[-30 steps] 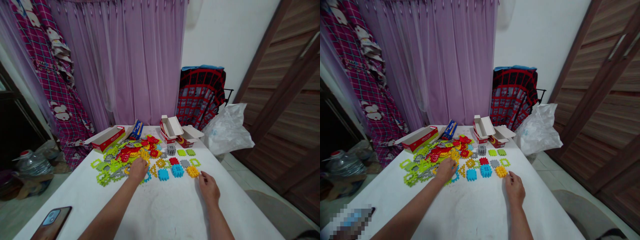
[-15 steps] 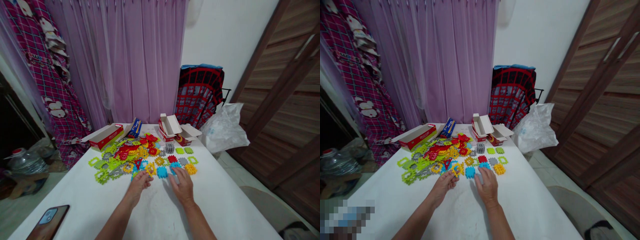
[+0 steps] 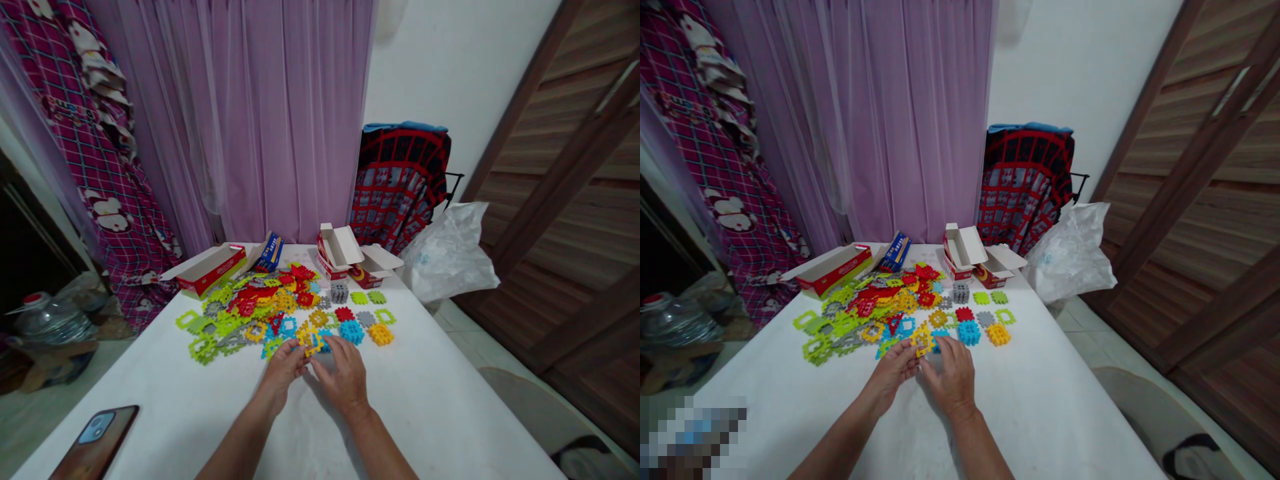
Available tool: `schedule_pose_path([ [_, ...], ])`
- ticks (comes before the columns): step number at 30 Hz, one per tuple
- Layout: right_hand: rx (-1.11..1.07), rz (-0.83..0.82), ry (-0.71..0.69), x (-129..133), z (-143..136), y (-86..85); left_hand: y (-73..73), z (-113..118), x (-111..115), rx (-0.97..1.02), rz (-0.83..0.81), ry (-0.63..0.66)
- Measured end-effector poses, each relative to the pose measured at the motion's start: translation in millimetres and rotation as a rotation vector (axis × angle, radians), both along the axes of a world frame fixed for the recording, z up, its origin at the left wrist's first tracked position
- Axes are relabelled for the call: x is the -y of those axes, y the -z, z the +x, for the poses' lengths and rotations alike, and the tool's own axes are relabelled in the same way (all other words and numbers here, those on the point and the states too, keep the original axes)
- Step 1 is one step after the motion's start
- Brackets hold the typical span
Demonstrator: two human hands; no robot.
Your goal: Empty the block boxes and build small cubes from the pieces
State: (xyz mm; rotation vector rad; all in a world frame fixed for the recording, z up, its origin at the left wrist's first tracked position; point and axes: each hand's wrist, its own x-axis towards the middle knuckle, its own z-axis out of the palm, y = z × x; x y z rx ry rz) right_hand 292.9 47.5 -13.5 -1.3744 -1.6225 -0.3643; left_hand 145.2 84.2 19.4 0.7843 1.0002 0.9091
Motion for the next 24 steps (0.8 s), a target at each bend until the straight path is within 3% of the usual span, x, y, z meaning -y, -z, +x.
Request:
schedule_pose_path([
  [7,0.006,-0.042,0.023,0.8,-0.2,2.8,-6.5,5.0,5.4,0.005,0.013,0.013],
  [17,-0.01,-0.015,0.055,-2.0,2.3,4.9,-3.8,4.1,5.5,-0.013,0.06,0.058],
  [20,-0.041,0.001,0.131,-5.3,25.1,4.4,-4.4,-6.0,2.7,-0.11,0.104,0.036],
  [24,-0.159,-0.001,0.353,-6.0,85.7,5.2,1.3,-34.2,-1.2,-0.3,0.249,-0.088],
])
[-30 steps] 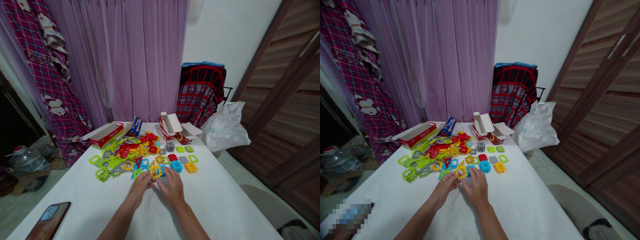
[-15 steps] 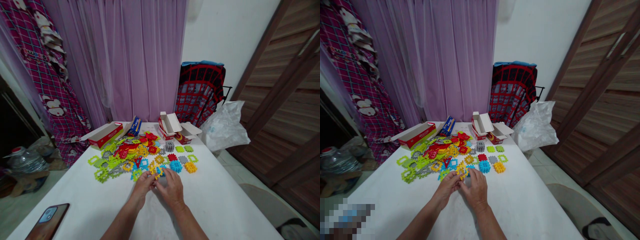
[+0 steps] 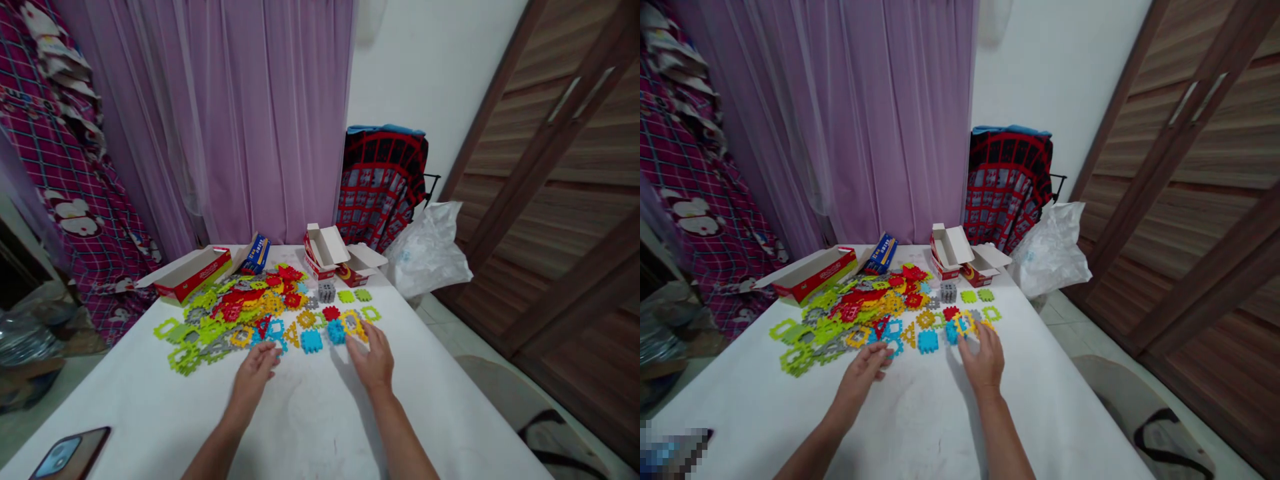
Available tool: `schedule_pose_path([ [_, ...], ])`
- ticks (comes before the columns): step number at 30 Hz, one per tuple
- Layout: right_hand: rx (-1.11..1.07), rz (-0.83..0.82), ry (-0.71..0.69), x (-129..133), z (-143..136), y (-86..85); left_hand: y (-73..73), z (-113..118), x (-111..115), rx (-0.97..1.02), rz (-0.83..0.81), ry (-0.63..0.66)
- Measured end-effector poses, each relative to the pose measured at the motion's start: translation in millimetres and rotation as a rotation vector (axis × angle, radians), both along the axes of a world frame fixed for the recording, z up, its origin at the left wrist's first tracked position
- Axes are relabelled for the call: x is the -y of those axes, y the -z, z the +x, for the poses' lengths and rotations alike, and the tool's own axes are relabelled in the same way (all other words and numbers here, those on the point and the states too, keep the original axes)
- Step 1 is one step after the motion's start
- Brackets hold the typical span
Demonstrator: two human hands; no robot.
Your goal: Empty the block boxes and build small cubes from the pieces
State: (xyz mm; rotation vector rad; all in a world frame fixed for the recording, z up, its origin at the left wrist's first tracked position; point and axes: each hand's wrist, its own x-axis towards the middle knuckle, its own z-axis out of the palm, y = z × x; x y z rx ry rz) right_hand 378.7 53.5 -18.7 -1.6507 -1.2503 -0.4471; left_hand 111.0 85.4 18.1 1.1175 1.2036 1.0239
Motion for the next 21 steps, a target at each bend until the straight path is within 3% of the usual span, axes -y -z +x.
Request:
schedule_pose_path([
  [3,-0.134,-0.054,0.145,3.0,44.3,6.5,11.1,-24.1,-0.1,-0.045,0.067,-0.126],
  [7,-0.224,-0.142,0.141,3.4,72.6,21.2,22.1,-44.0,4.1,-0.05,0.093,-0.229],
  [12,-0.182,-0.224,0.072,-1.2,75.1,30.5,20.5,-45.6,7.5,-0.067,0.097,-0.231],
  [21,-0.112,-0.353,0.132,0.7,71.4,28.0,24.0,-45.4,6.3,-0.086,0.105,-0.205],
])
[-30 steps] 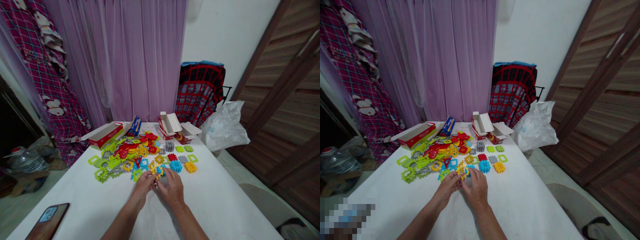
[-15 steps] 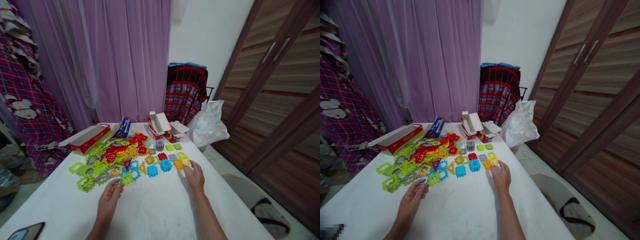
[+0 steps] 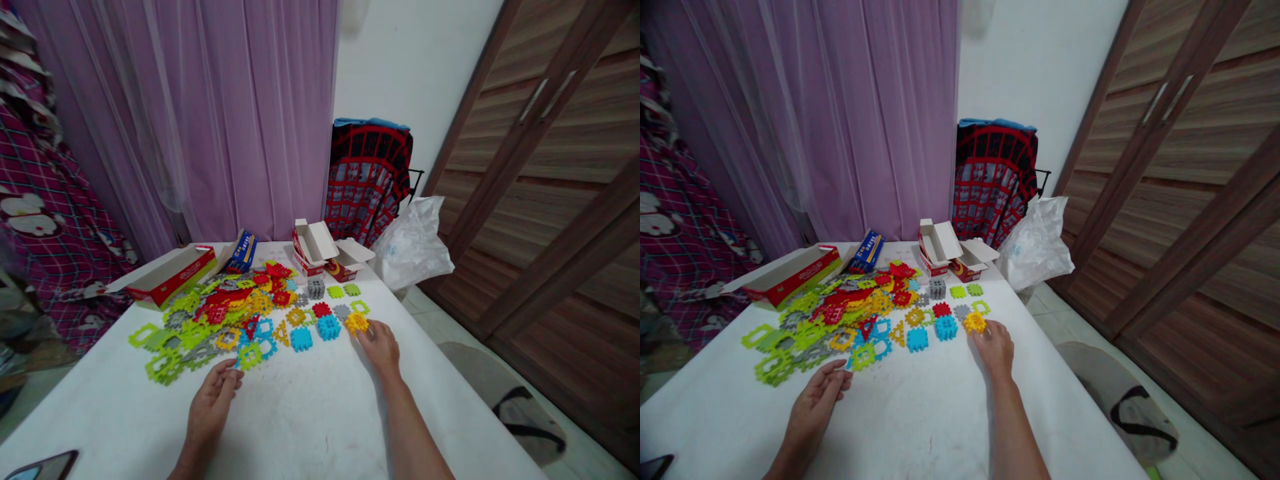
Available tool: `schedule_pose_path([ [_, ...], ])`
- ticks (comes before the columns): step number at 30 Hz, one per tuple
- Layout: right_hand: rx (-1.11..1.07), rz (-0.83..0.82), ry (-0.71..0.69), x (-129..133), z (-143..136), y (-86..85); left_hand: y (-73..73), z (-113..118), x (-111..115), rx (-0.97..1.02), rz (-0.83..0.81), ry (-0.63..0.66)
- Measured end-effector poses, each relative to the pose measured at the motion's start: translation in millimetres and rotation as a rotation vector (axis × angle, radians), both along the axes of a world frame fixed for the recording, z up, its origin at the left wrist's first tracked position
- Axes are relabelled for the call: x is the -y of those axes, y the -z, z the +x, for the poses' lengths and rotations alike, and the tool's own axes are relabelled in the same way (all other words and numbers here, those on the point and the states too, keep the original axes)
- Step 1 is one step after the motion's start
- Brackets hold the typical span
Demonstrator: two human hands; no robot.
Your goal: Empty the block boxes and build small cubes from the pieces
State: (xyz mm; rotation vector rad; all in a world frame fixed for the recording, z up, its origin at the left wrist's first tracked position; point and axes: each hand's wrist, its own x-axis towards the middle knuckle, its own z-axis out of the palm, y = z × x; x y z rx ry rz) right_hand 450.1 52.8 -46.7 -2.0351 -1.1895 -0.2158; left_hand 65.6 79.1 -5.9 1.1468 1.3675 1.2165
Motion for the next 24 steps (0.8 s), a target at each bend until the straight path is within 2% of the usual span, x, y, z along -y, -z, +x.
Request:
schedule_pose_path([
  [24,0.067,-0.139,0.088,0.7,-8.1,-4.1,8.7,-3.3,-0.4,0.004,0.004,0.045],
])
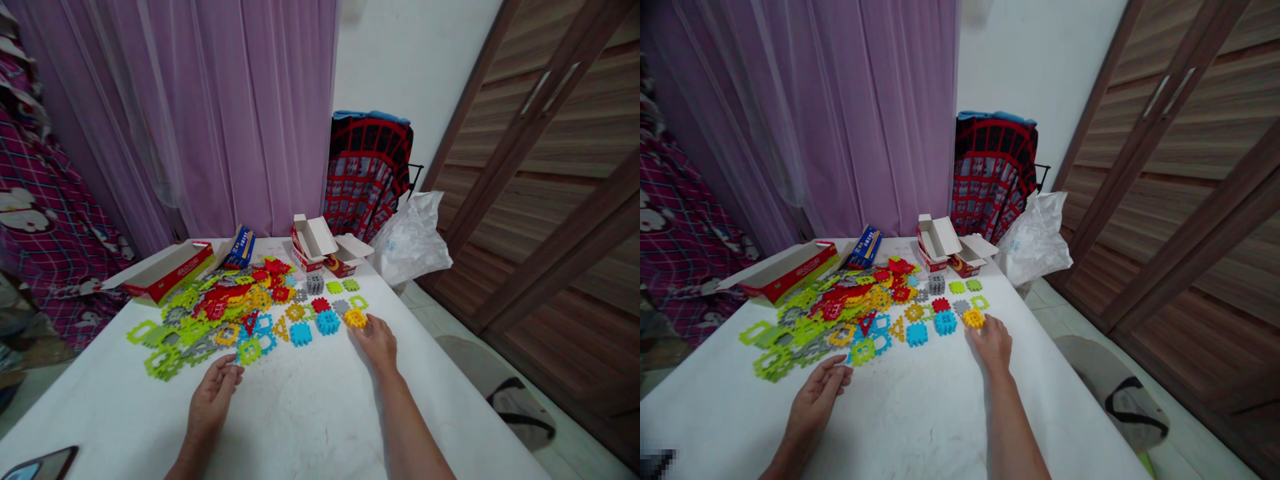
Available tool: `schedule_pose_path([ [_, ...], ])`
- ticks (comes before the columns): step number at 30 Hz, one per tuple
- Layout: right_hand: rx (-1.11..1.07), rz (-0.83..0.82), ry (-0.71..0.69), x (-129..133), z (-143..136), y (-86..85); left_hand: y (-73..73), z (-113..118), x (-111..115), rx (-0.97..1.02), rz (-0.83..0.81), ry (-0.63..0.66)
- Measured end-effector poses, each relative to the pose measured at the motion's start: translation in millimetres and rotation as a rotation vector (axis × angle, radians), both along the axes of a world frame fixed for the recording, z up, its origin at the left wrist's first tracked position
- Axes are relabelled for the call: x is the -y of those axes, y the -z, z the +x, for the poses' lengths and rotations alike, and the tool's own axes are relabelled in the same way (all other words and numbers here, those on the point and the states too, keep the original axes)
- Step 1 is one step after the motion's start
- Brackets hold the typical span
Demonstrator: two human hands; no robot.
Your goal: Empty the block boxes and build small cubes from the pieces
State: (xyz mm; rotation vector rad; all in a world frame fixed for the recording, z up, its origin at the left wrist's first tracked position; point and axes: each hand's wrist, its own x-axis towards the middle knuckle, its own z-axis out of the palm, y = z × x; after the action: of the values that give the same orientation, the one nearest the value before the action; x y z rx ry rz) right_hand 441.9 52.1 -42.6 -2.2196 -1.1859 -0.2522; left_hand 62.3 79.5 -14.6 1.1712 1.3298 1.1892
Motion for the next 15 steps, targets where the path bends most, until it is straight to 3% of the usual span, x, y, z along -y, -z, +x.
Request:
schedule_pose_path([
  [9,-0.034,-0.111,0.038,3.5,-11.1,-16.4,-1.9,0.9,0.3,-0.008,0.008,-0.015],
  [15,-0.04,-0.094,0.028,3.0,-9.4,-14.9,-5.8,2.6,0.2,-0.007,0.004,-0.023],
])
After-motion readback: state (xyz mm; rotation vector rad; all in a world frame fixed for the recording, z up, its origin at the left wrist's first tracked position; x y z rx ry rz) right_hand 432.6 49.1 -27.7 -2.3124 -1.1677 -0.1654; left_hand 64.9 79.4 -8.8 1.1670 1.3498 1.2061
